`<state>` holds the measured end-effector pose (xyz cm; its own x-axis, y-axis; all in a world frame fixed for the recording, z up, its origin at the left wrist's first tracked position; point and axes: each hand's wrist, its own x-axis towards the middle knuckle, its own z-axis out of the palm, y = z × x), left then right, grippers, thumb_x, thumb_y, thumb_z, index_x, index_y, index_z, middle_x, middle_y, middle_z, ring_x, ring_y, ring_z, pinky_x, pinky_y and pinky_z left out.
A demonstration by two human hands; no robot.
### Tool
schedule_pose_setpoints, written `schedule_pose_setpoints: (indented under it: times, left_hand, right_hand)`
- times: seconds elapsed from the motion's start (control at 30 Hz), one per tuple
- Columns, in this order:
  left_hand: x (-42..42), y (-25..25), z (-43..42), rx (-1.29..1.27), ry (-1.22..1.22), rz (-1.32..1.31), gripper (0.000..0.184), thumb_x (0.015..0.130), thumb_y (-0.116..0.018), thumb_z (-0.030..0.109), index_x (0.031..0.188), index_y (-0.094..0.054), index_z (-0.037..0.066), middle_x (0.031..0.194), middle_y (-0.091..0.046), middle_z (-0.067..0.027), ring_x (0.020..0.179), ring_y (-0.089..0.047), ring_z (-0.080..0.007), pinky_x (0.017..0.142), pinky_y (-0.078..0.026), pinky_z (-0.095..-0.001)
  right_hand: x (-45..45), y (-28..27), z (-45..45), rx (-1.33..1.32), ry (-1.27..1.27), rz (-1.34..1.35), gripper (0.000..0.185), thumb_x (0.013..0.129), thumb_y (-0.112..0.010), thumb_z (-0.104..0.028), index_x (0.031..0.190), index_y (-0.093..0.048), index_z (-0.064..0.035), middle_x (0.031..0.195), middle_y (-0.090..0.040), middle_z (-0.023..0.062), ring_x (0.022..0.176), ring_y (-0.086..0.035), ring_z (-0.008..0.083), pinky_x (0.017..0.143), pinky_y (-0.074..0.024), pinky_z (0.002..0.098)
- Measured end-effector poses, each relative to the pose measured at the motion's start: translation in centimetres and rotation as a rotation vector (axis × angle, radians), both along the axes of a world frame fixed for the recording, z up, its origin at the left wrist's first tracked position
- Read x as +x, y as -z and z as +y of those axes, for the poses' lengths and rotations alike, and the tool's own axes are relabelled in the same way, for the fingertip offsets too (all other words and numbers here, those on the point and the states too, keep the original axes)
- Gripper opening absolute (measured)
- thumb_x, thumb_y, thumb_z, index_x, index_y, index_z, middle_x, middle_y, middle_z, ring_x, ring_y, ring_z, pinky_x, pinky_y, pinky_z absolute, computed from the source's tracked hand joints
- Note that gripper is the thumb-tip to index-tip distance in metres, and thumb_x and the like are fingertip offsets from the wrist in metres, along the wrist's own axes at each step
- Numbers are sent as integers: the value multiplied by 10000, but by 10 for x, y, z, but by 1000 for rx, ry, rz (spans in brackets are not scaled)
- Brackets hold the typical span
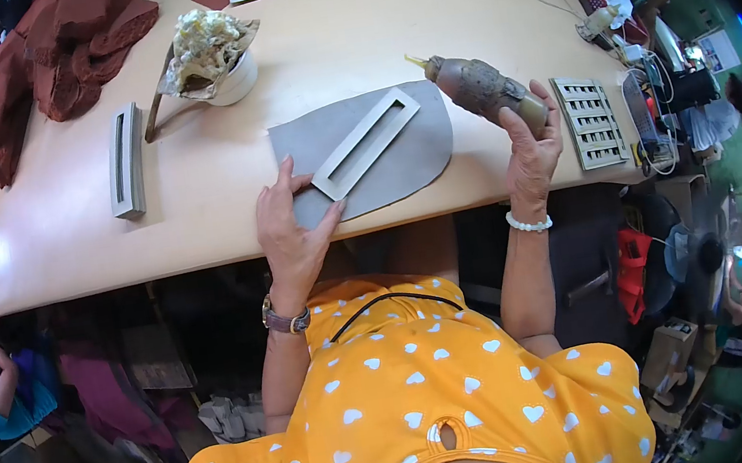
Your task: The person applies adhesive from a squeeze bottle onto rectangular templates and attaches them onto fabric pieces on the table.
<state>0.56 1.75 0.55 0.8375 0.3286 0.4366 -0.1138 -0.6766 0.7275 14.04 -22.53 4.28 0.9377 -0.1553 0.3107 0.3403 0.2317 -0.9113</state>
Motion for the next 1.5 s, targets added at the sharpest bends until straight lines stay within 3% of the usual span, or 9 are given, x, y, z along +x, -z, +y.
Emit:
schedule_pose_setpoints:
  times: [0.1,0.23,0.33,0.63,0.93,1.03,1.13,1.33,1.5]
  left_hand:
    - [1,-1,0,16,-10,-8,746,627,-768,61,1293,-438,-3,971,-629,-96,897,-566,-240,845,-436,-355]
    - [1,-1,0,31,-12,-16,749,624,-772,69,1292,-440,4,960,-632,-97,875,-563,-247,825,-436,-368]
    - [1,2,1,20,-17,-15,752,643,-772,147,1302,-430,30,929,-632,-77,868,-575,-254,894,-381,-429]
    - [0,4,0,18,-19,27,767,650,-771,174,1317,-414,43,955,-625,-56,903,-576,-241,945,-363,-466]
    - [0,2,0,21,-21,17,755,657,-764,175,1315,-418,41,939,-620,-66,894,-574,-242,936,-364,-457]
    - [1,-2,0,9,-19,-1,751,619,-774,72,1293,-445,17,950,-631,-96,865,-569,-246,835,-418,-376]
    - [1,-1,1,21,-9,-27,754,617,-772,69,1294,-445,15,950,-632,-97,859,-567,-246,829,-423,-373]
    - [1,-1,0,2,-22,-15,754,616,-771,68,1294,-447,15,946,-631,-96,858,-566,-247,825,-425,-371]
    - [0,3,0,4,-29,7,757,641,-766,150,1307,-424,34,932,-628,-65,885,-574,-254,928,-372,-446]
  right_hand:
    - [0,1,-2,68,-49,42,541,721,-740,7,1186,-464,21,1049,-569,110,938,-580,165,838,-494,282]
    - [-5,2,9,-51,18,29,499,732,-734,-1,1165,-487,21,1019,-577,99,932,-579,159,836,-495,277]
    - [-7,2,12,-132,58,30,501,732,-735,-3,1167,-487,20,1006,-580,94,925,-579,156,837,-495,278]
    - [-2,11,15,-186,81,-1,461,734,-740,-11,1138,-521,8,1003,-578,76,915,-565,139,826,-473,255]
    - [-1,11,10,-299,79,-40,459,724,-755,-23,1126,-535,-11,1001,-577,65,917,-560,138,822,-476,256]
    - [1,9,9,-321,57,-65,452,720,-754,-14,1119,-542,-15,1003,-574,59,916,-559,135,812,-481,254]
    - [2,11,9,-308,18,-72,453,716,-752,0,1119,-546,-20,1004,-570,50,913,-557,129,805,-485,250]
    - [-5,10,7,-323,-51,-63,464,709,-751,13,1124,-546,-24,989,-571,42,889,-555,118,807,-490,250]
    - [-28,7,22,-362,-130,-54,470,704,-754,17,1123,-546,-24,977,-576,38,869,-561,114,805,-489,246]
